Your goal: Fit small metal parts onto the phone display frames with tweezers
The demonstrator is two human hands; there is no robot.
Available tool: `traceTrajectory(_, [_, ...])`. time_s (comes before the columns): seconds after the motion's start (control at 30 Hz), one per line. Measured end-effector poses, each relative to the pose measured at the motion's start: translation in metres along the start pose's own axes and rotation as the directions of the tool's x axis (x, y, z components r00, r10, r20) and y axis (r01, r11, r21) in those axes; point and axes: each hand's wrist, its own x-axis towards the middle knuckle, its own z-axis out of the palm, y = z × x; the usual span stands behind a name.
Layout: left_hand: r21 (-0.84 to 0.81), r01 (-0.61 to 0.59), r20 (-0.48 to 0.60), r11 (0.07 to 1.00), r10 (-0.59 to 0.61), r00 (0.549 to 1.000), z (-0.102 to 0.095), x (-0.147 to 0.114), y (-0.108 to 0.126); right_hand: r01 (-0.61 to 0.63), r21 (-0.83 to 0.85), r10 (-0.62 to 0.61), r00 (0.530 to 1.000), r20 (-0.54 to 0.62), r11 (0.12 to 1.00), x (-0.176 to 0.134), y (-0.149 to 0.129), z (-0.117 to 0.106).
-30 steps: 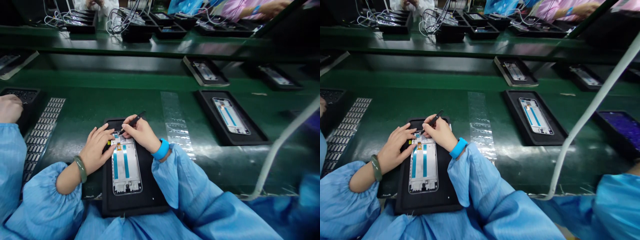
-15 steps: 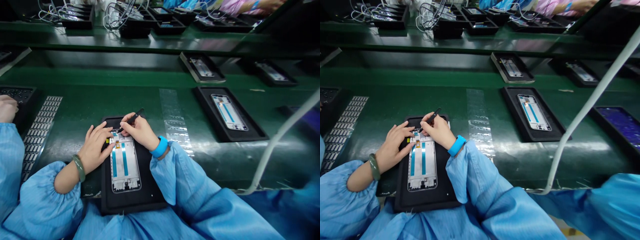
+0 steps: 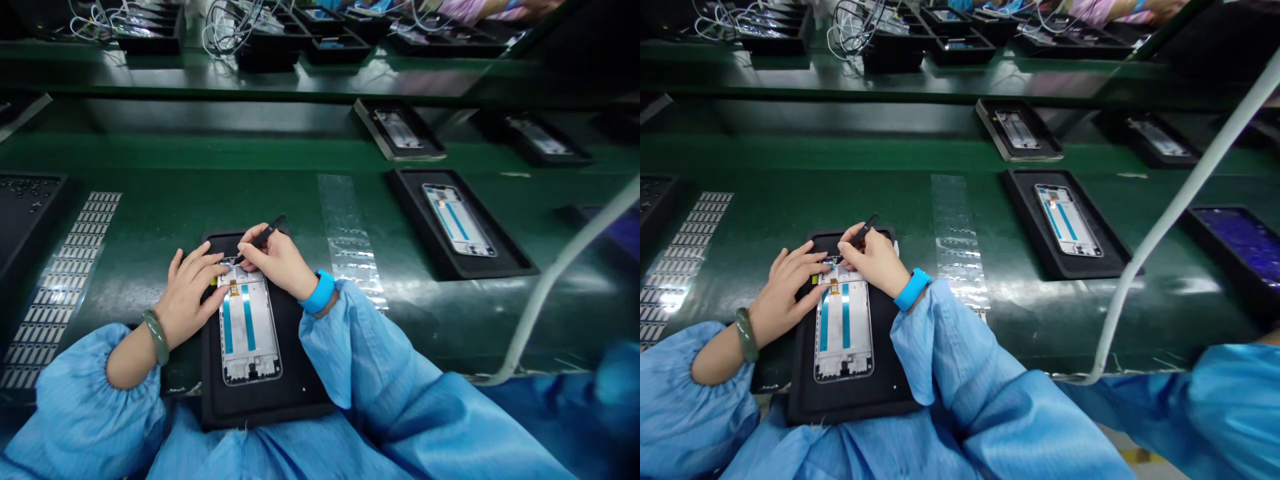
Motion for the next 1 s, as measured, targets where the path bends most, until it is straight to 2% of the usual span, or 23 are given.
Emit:
traceTrajectory(0.17, [0.058, -0.031, 0.003, 0.998, 0.031, 1.0, 0.0, 0.001, 0.002, 0.067, -0.09, -0.067, 0.998, 0.011, 0.994, -0.001, 0.001, -0.002])
traceTrajectory(0.3, [0.066, 0.002, 0.018, 0.998, -0.003, 1.0, -0.003, 0.003, 0.007, 0.127, -0.158, -0.114, 0.99, 0.086, 0.979, -0.002, -0.001, -0.005])
traceTrajectory(0.4, [0.084, 0.016, 0.012, 0.996, -0.017, 1.0, -0.002, 0.004, 0.01, 0.103, -0.074, -0.096, 0.991, 0.089, 0.992, -0.001, -0.002, -0.006])
traceTrajectory(0.57, [0.119, 0.029, -0.011, 0.992, -0.028, 1.0, 0.001, 0.002, 0.014, 0.063, 0.212, -0.041, 0.993, -0.107, 0.975, 0.001, -0.004, -0.007])
traceTrajectory(0.63, [0.131, 0.037, -0.014, 0.991, -0.036, 0.999, 0.002, 0.002, 0.014, 0.081, 0.237, -0.055, 0.992, -0.116, 0.968, 0.003, -0.004, -0.007])
traceTrajectory(0.83, [0.122, 0.051, -0.009, 0.991, -0.05, 0.999, 0.004, 0.0, 0.012, 0.181, 0.032, -0.18, 0.984, -0.011, 0.983, 0.004, -0.001, -0.004])
traceTrajectory(1.0, [0.09, 0.067, -0.003, 0.994, -0.067, 0.998, 0.005, 0.0, 0.011, 0.185, -0.042, -0.187, 0.982, -0.041, 0.982, 0.003, 0.0, -0.004])
